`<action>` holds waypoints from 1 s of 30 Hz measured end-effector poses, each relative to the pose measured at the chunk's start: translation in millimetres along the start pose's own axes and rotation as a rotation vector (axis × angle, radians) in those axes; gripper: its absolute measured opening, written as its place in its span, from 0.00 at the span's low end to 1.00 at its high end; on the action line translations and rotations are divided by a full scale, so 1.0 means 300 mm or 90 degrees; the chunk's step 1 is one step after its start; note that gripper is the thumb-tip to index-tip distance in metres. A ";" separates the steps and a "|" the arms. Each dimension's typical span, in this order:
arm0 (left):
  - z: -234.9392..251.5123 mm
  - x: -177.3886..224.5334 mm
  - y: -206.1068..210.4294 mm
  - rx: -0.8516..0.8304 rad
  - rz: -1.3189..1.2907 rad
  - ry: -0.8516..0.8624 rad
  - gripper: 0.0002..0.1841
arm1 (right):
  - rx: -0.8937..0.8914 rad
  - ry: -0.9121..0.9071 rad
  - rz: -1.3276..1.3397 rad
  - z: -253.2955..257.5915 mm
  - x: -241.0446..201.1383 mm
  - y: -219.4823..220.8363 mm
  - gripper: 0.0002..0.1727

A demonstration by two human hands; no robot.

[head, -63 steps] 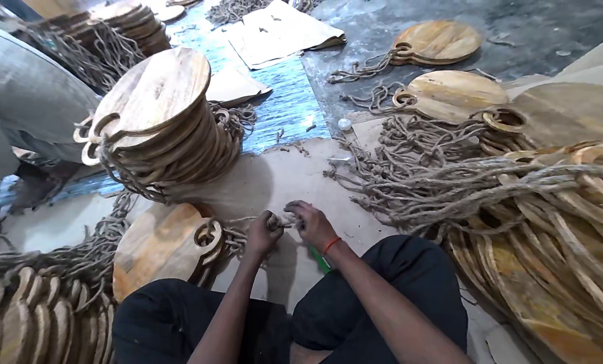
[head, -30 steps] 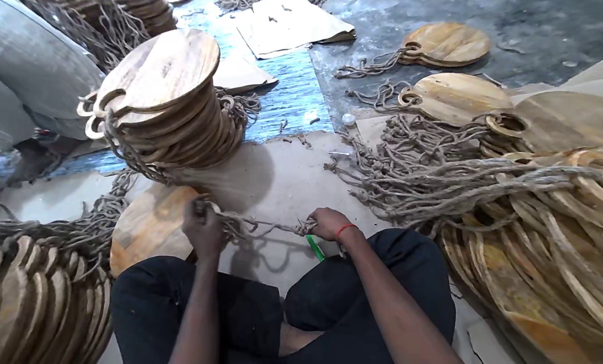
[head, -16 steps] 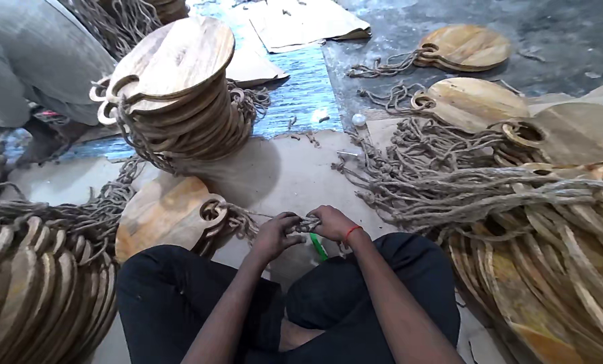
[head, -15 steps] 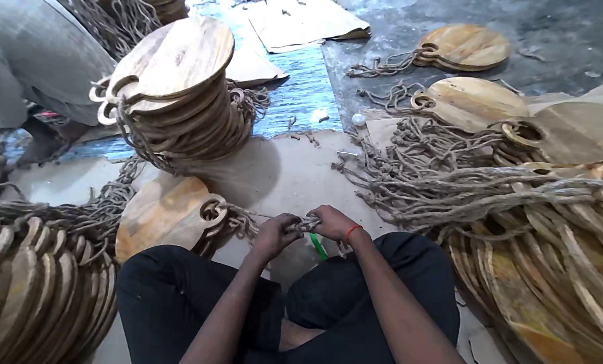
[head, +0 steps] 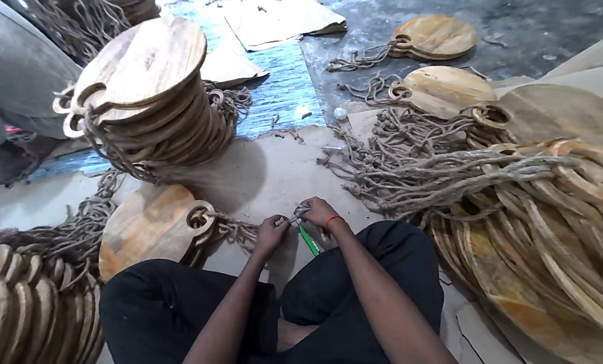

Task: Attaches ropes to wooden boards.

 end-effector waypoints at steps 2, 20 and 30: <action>0.005 0.022 0.007 0.012 0.061 0.007 0.15 | 0.001 0.024 -0.035 -0.002 0.003 -0.007 0.15; 0.013 0.041 0.031 0.069 0.139 0.033 0.14 | -0.010 0.025 -0.110 0.038 0.019 0.010 0.14; 0.007 0.030 0.034 0.157 0.097 0.110 0.12 | 0.033 0.050 -0.002 0.042 0.032 0.004 0.18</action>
Point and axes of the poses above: each hand's wrist, its own z-axis towards the middle knuckle, its own y-axis out of the palm, x = y × z, the point moved 6 cm from there along z, towards the middle knuckle, and after that the axes turned 15 degrees about -y, right-handed, at the moved point
